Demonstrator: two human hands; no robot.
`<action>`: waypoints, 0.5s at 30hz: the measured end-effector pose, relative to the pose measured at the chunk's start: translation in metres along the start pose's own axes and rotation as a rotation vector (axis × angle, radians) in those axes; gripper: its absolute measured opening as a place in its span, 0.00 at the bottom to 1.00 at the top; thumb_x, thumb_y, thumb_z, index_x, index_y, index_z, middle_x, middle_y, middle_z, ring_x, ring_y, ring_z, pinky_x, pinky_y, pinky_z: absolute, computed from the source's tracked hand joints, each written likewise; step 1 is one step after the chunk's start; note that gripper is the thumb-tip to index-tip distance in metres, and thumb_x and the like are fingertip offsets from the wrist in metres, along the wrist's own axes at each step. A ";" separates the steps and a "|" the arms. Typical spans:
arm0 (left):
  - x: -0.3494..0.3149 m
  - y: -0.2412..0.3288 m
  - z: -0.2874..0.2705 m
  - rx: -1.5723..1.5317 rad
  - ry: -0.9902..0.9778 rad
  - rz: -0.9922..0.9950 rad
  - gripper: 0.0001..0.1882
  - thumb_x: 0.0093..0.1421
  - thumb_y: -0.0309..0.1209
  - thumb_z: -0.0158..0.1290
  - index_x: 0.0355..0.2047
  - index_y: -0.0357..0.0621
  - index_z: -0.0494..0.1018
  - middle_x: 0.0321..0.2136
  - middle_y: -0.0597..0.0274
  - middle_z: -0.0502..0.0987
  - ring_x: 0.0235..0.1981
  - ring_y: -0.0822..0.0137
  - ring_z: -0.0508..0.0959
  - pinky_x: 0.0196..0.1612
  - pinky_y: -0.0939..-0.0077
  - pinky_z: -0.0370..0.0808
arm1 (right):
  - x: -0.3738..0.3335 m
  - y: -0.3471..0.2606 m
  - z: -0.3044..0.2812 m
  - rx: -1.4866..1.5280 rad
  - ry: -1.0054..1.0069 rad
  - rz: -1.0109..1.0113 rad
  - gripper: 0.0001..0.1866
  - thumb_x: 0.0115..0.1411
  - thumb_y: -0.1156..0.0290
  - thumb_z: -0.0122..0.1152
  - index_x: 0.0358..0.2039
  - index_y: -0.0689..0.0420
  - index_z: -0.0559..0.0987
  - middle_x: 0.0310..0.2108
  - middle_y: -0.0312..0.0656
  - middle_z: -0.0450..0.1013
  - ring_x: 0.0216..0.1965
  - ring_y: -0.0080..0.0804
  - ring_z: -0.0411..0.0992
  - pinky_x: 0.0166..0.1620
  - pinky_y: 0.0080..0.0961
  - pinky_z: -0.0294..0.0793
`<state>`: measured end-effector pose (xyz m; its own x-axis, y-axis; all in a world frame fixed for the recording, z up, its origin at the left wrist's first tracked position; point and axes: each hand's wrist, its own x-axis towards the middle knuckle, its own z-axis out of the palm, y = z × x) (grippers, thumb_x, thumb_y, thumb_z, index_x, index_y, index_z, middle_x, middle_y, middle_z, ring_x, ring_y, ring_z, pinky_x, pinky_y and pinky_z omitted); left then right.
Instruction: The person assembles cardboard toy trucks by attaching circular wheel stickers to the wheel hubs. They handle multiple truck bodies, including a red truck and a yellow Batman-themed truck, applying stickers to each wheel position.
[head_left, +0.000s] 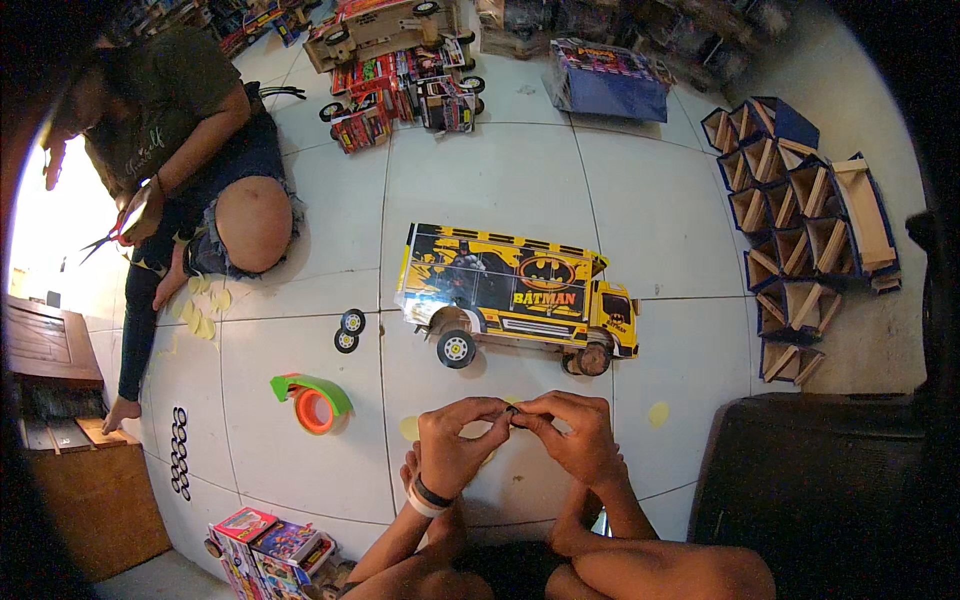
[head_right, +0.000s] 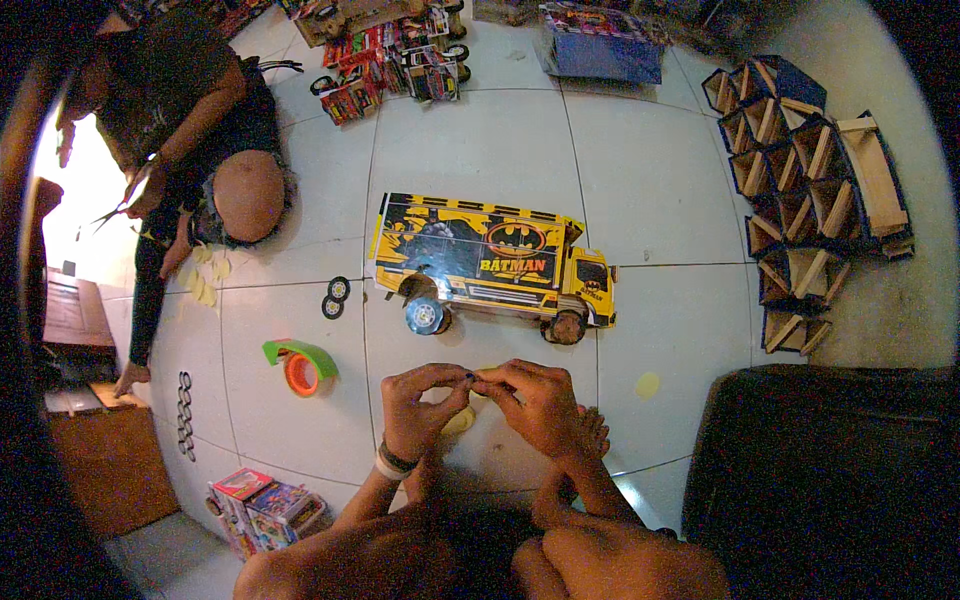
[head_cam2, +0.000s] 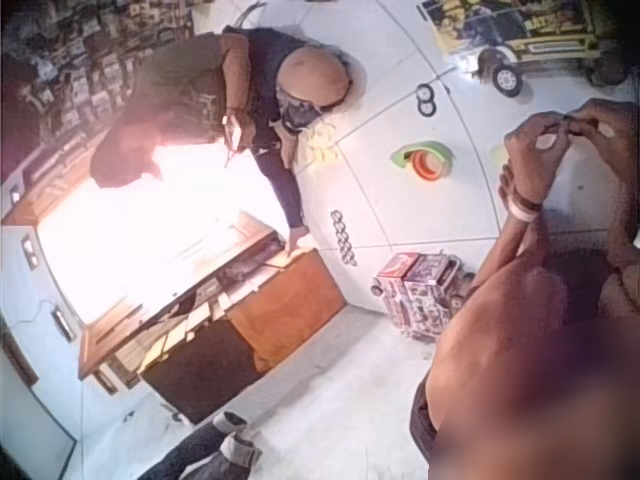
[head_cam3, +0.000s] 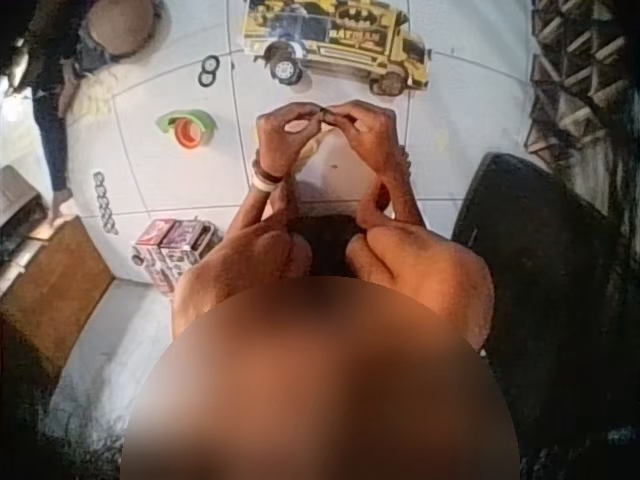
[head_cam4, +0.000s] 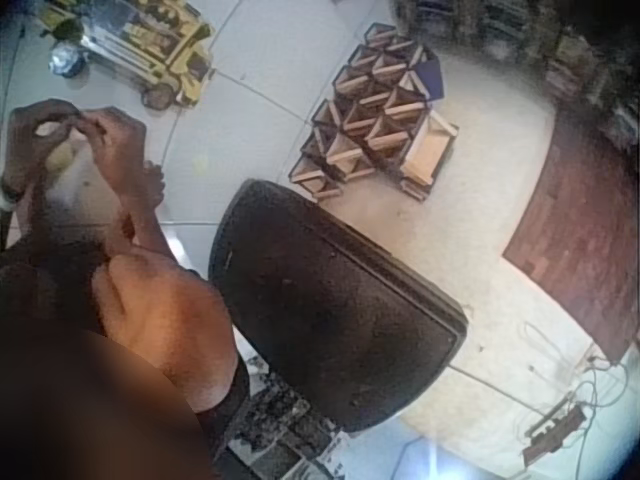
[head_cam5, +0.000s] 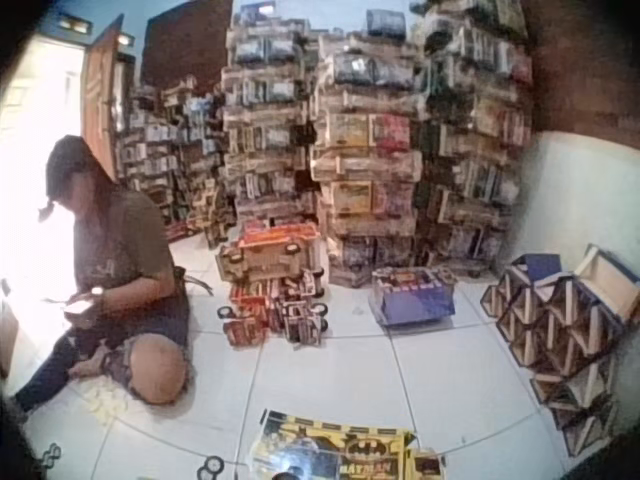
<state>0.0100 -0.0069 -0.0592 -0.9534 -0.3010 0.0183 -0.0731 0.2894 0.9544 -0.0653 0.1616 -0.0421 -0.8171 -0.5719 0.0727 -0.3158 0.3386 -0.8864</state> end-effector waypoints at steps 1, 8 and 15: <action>0.000 0.000 0.000 0.023 -0.001 0.001 0.08 0.53 0.22 0.64 0.35 0.38 0.83 0.31 0.56 0.85 0.32 0.67 0.86 0.37 0.79 0.80 | 0.001 0.000 -0.001 0.008 -0.008 0.008 0.08 0.55 0.76 0.72 0.35 0.62 0.84 0.32 0.45 0.82 0.30 0.32 0.81 0.35 0.25 0.78; 0.002 0.004 0.003 -0.287 -0.078 -0.241 0.10 0.59 0.25 0.63 0.39 0.31 0.81 0.33 0.57 0.85 0.34 0.73 0.84 0.38 0.80 0.80 | 0.004 0.007 -0.006 0.112 0.040 0.169 0.08 0.58 0.71 0.70 0.36 0.62 0.85 0.29 0.41 0.82 0.29 0.23 0.79 0.35 0.22 0.77; 0.010 0.007 -0.002 -0.423 -0.040 -0.378 0.13 0.65 0.29 0.59 0.41 0.27 0.80 0.34 0.55 0.84 0.35 0.69 0.82 0.42 0.76 0.79 | 0.004 0.011 -0.017 0.287 0.110 0.273 0.12 0.59 0.66 0.71 0.35 0.63 0.84 0.27 0.39 0.81 0.28 0.20 0.76 0.33 0.19 0.74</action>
<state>0.0008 -0.0095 -0.0513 -0.8946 -0.2763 -0.3513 -0.2956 -0.2237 0.9287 -0.0803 0.1762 -0.0439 -0.9041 -0.4008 -0.1484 0.0548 0.2358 -0.9703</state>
